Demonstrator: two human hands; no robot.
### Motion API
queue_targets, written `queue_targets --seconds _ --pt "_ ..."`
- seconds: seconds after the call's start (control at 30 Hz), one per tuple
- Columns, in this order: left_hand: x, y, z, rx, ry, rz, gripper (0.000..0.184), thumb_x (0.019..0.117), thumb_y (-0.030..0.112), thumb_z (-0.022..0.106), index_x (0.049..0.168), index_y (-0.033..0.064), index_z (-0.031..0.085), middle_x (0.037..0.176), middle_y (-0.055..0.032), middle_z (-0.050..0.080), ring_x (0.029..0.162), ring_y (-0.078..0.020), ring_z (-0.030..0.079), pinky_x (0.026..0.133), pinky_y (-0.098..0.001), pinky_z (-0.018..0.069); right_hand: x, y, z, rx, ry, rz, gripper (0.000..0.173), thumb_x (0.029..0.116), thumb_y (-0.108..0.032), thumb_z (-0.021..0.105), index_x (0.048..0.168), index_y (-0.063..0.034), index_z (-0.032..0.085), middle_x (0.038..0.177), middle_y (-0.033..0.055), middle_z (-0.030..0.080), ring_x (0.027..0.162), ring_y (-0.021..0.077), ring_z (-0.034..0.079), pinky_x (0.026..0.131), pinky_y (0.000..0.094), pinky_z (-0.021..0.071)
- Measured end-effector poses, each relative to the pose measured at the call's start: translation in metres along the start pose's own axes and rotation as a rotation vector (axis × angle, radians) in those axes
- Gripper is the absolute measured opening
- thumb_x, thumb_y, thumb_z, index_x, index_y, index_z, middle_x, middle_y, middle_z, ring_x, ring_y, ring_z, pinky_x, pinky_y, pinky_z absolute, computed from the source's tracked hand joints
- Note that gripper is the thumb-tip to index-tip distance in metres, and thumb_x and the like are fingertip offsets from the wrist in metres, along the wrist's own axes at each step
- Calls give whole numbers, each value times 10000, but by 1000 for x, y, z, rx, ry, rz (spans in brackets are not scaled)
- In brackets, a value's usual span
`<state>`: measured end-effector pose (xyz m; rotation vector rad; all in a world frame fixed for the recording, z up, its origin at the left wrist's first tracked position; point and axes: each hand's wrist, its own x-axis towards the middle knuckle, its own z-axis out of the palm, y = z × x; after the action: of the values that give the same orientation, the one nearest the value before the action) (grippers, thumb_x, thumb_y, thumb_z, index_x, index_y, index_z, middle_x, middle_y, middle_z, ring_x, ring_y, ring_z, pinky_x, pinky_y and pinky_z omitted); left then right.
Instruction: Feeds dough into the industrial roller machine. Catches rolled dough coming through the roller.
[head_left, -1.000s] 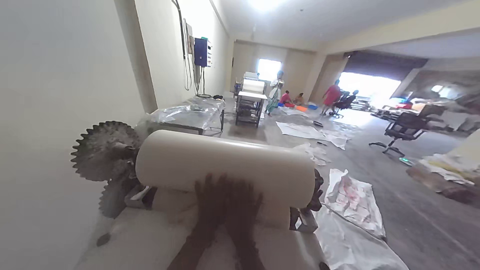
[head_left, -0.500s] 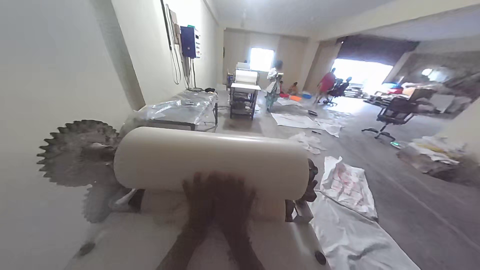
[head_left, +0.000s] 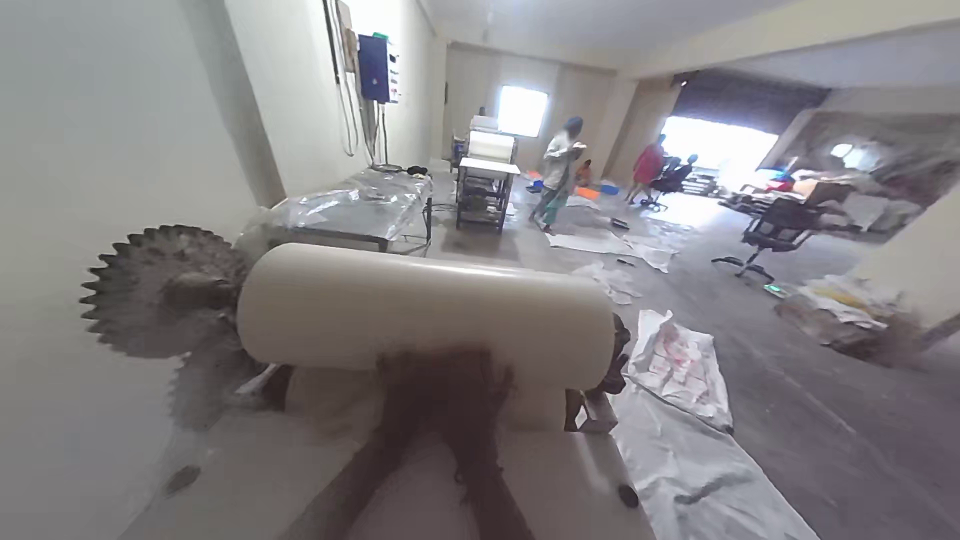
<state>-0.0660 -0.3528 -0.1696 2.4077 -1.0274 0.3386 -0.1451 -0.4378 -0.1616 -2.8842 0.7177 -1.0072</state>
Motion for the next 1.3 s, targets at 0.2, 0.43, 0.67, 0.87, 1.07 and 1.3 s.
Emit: queue_targets --seconds 0.2,0.43,0.67,0.87,1.07,1.3 --pt "-19 -10 -54 207 337 143 324 966 258 585 1195 99 752 1191 -176 729 1166 -487 638 1039 -803 289 4 -9 -20 35 282 -62 390 895 -401 631 1185 -182 775 1249 123 725 1255 433 614 1008 804 300" --pt "-18 -52 -57 175 356 208 406 1001 339 550 1307 122 704 1338 -202 659 1291 -601 495 1029 -854 191 5 -9 -13 17 337 -71 385 882 -364 598 1159 -178 789 1208 128 740 1240 456 618 968 817 312" --pt "-16 -53 -59 199 425 258 362 1002 258 533 1254 80 721 1256 -207 699 1226 -606 547 975 -870 233 7 -10 -16 7 315 -82 359 879 -372 634 1141 -191 801 1158 110 761 1228 474 619 980 821 286" --pt "-16 -67 -48 258 513 296 377 1040 341 478 1299 168 690 1241 -150 711 1229 -518 581 997 -806 278 5 -7 -8 22 402 -118 341 888 -366 604 1077 -175 812 1090 118 773 1208 512 612 982 821 275" --pt "-16 -65 -61 210 355 224 334 1003 286 551 1196 101 751 1113 -226 725 1113 -538 635 1003 -824 295 3 -7 -9 -11 327 -111 315 895 -391 640 1068 -193 813 1078 129 767 1164 513 633 959 827 324" --pt "-26 -49 -63 111 254 104 371 1019 284 571 1284 60 701 1279 -260 666 1262 -547 550 1082 -803 233 -17 -5 -18 77 152 -109 386 919 -383 660 1159 -103 776 1267 173 705 1273 492 574 1091 752 317"
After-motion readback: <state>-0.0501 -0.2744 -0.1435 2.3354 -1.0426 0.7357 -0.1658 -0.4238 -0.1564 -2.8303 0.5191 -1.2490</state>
